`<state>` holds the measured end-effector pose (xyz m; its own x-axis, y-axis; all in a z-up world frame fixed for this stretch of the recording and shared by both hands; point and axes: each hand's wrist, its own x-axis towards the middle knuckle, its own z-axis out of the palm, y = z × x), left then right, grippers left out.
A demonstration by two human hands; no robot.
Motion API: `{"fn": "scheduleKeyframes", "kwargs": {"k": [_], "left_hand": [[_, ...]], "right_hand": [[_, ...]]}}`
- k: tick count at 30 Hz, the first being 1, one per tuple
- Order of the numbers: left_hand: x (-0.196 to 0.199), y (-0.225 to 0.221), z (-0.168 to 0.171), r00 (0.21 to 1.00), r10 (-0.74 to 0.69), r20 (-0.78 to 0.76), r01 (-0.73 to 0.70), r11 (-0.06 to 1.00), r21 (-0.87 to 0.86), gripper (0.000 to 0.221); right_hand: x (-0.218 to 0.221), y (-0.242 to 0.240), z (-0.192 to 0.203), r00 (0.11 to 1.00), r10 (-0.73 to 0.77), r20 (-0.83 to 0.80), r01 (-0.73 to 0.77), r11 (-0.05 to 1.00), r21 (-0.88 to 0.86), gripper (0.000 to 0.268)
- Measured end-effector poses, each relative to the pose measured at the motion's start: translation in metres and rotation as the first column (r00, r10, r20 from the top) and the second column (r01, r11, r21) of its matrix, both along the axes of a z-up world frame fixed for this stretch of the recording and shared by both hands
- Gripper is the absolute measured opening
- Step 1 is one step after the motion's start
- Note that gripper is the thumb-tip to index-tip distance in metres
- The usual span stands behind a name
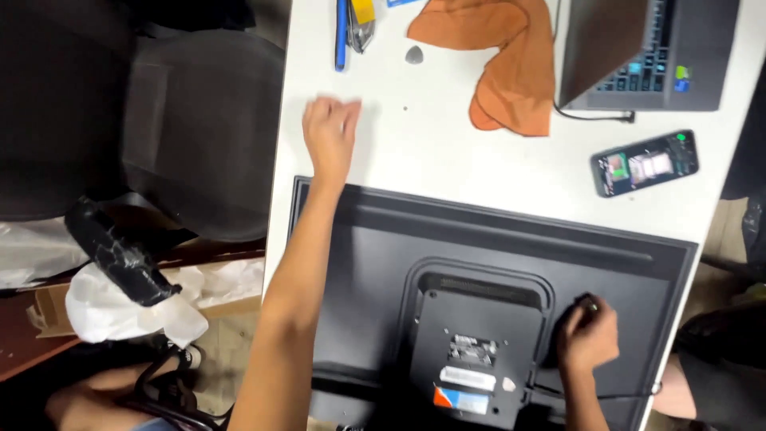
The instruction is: Disassembling a television by removing screws from the back panel and prying the casing open to access internal components.
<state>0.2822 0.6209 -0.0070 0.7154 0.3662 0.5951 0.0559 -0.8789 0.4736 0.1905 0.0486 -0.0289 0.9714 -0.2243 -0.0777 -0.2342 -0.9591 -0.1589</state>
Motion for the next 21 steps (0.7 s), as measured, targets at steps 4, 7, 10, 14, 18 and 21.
{"fn": "scheduleKeyframes", "kwargs": {"k": [4, 7, 10, 14, 18, 21], "left_hand": [[0.066, 0.042, -0.027, 0.998, 0.049, -0.043, -0.047, 0.998, 0.029, 0.019], [0.096, 0.055, -0.044, 1.0, 0.006, 0.005, -0.007, 0.999, 0.04, 0.023], [0.106, 0.06, -0.052, 1.0, 0.027, 0.002, -0.027, 0.998, 0.064, 0.012], [0.108, 0.064, -0.062, 1.0, 0.02, -0.012, -0.019, 0.999, 0.05, 0.018], [0.089, 0.058, -0.063, 0.996, 0.05, -0.074, -0.049, 0.999, 0.016, 0.043], [0.046, 0.03, -0.045, 0.997, 0.014, -0.08, -0.019, 0.998, -0.064, 0.022]], "right_hand": [[-0.004, 0.002, 0.002, 1.0, 0.001, 0.011, -0.001, 1.0, 0.002, 0.028], [-0.007, -0.005, -0.007, 0.999, 0.006, 0.039, -0.003, 0.997, -0.073, 0.028], [-0.014, -0.014, -0.016, 0.991, 0.053, 0.121, -0.044, 0.996, -0.073, 0.027], [-0.014, -0.019, -0.022, 0.981, 0.091, 0.169, -0.078, 0.994, -0.082, 0.025], [-0.016, -0.021, -0.022, 0.992, 0.045, 0.121, -0.039, 0.998, -0.052, 0.028], [-0.014, -0.015, -0.013, 0.999, -0.004, 0.054, 0.005, 1.0, -0.014, 0.031]]}}
